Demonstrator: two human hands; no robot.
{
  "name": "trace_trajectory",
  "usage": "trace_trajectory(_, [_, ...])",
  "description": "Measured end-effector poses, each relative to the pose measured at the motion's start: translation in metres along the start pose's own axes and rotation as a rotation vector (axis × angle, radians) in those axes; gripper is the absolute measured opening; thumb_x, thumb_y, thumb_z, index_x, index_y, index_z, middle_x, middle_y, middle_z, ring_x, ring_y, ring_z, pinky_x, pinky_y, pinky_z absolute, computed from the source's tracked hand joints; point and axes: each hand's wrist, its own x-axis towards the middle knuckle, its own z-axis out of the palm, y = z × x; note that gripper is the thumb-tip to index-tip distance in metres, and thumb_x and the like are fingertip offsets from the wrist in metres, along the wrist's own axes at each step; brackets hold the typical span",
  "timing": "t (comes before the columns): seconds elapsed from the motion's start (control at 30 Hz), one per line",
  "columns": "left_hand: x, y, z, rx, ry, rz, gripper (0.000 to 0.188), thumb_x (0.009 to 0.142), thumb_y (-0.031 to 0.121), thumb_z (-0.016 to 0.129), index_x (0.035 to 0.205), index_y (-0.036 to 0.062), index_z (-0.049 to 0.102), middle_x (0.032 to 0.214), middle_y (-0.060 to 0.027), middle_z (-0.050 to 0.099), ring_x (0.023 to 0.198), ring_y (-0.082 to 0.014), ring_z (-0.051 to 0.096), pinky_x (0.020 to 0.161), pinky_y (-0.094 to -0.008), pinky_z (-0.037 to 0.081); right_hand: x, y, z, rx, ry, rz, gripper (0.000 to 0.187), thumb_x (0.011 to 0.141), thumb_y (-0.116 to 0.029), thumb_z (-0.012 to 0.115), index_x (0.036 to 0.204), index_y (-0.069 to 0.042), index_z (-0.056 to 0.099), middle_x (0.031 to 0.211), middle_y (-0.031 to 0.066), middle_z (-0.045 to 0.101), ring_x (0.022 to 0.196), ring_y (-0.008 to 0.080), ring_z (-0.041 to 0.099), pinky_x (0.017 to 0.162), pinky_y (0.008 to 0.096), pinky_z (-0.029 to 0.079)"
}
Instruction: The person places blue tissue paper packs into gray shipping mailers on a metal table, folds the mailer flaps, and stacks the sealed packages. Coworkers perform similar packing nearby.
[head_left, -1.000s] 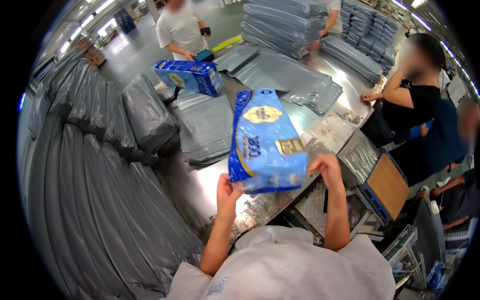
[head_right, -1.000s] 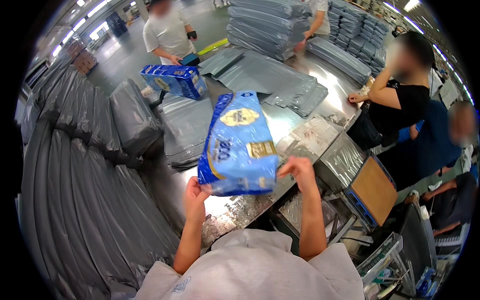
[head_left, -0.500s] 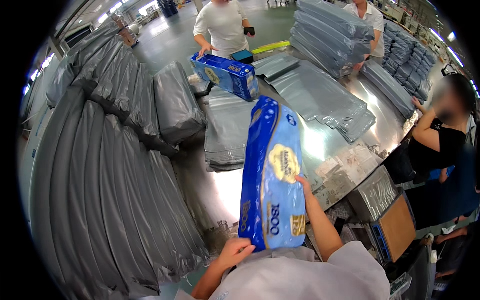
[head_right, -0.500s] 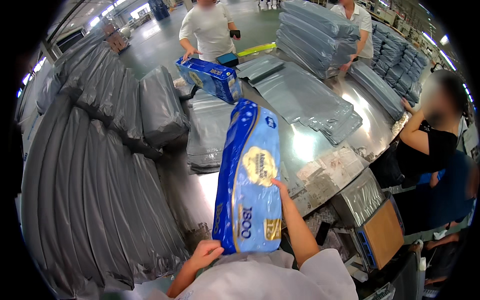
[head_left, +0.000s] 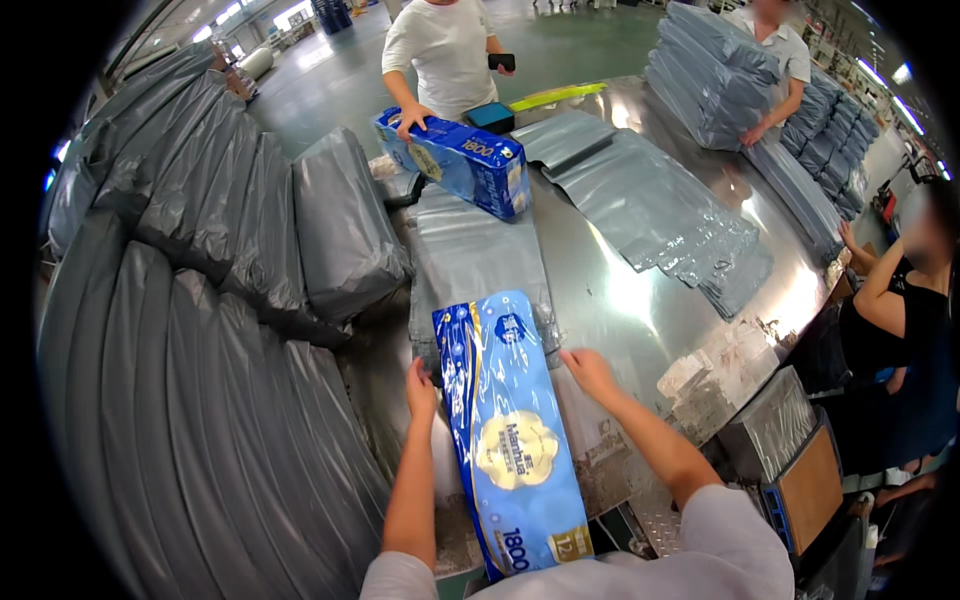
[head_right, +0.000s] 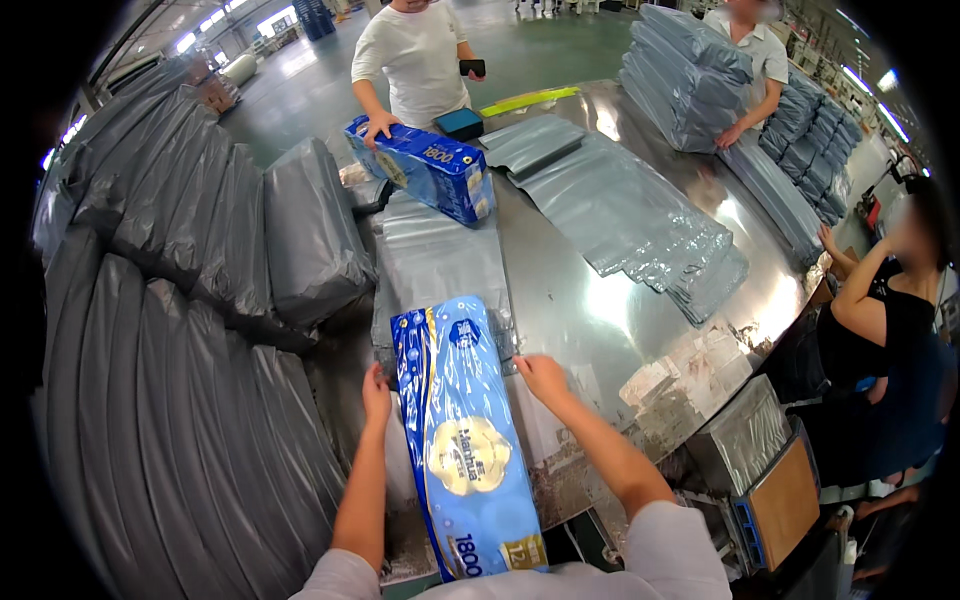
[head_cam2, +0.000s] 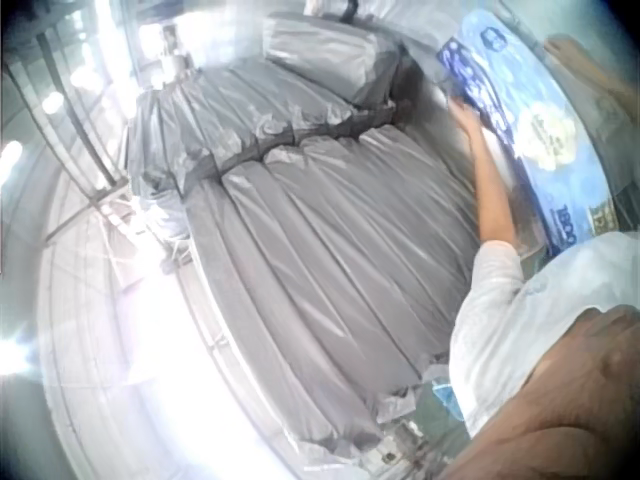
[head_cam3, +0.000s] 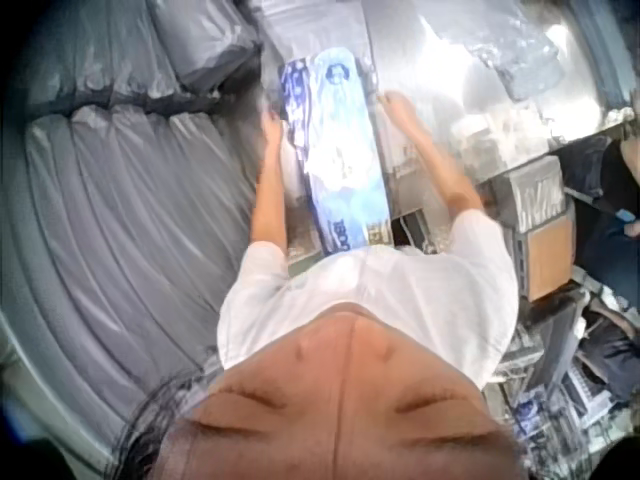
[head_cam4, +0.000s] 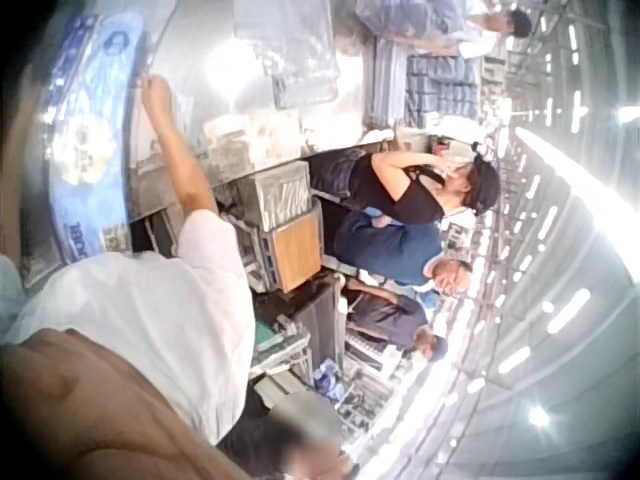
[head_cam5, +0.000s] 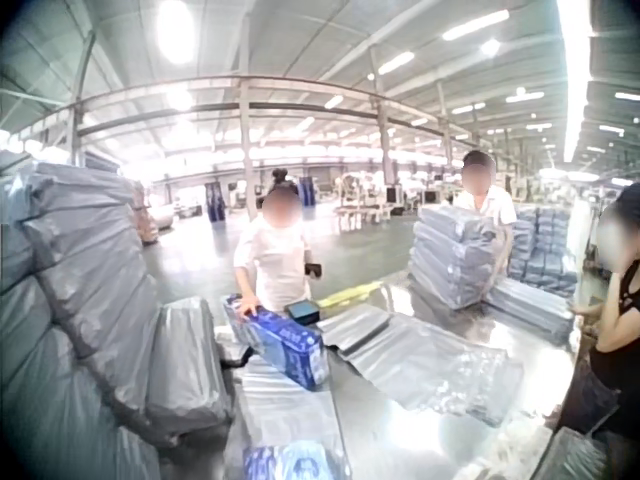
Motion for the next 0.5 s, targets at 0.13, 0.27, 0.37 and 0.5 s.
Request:
trace_trajectory(0.13, [0.088, 0.014, 0.025, 0.380, -0.169, 0.326, 0.041, 0.072, -0.005, 0.046, 0.113, 0.0033, 0.046, 0.110, -0.0139, 0.052, 0.096, -0.0297, 0.052, 0.082, -0.0354, 0.042, 0.128, 0.008, 0.022, -0.353, 0.302, -0.533, 0.024, 0.081, -0.025, 0.047, 0.088, -0.005, 0.059, 0.084, 0.0126, 0.057, 0.078, 0.0296, 0.054, 0.068, 0.0395, 0.045])
trace_trajectory(0.27, [0.143, 0.007, 0.050, 0.565, -0.345, 0.671, 0.030, 0.073, 0.008, 0.050, 0.103, 0.0046, 0.049, 0.107, -0.0117, 0.051, 0.101, -0.0293, 0.048, 0.085, -0.0378, 0.037, 0.194, 0.024, 0.048, -0.561, 0.024, -0.504, 0.021, 0.080, -0.021, 0.045, 0.086, -0.004, 0.057, 0.084, 0.0130, 0.057, 0.079, 0.0289, 0.055, 0.068, 0.0386, 0.046])
trace_trajectory(0.37, [0.183, -0.035, 0.068, 0.743, -0.289, 0.732, 0.020, 0.076, 0.022, 0.048, 0.089, 0.0072, 0.048, 0.093, -0.0115, 0.053, 0.092, -0.0287, 0.051, 0.080, -0.0405, 0.037, 0.214, 0.004, 0.048, -0.450, 0.015, -0.296, 0.020, 0.081, -0.018, 0.045, 0.084, -0.002, 0.056, 0.079, 0.0136, 0.058, 0.073, 0.0291, 0.057, 0.065, 0.0376, 0.047])
trace_trajectory(0.5, [0.191, 0.007, 0.082, 0.524, -0.336, 0.352, 0.016, 0.075, 0.012, 0.047, 0.089, 0.0034, 0.046, 0.081, -0.0158, 0.053, 0.078, -0.0331, 0.053, 0.068, -0.0414, 0.041, 0.192, -0.020, 0.014, 0.153, 0.259, -0.077, 0.014, 0.081, -0.014, 0.049, 0.079, 0.000, 0.054, 0.075, 0.0145, 0.059, 0.067, 0.0305, 0.057, 0.061, 0.0375, 0.046])
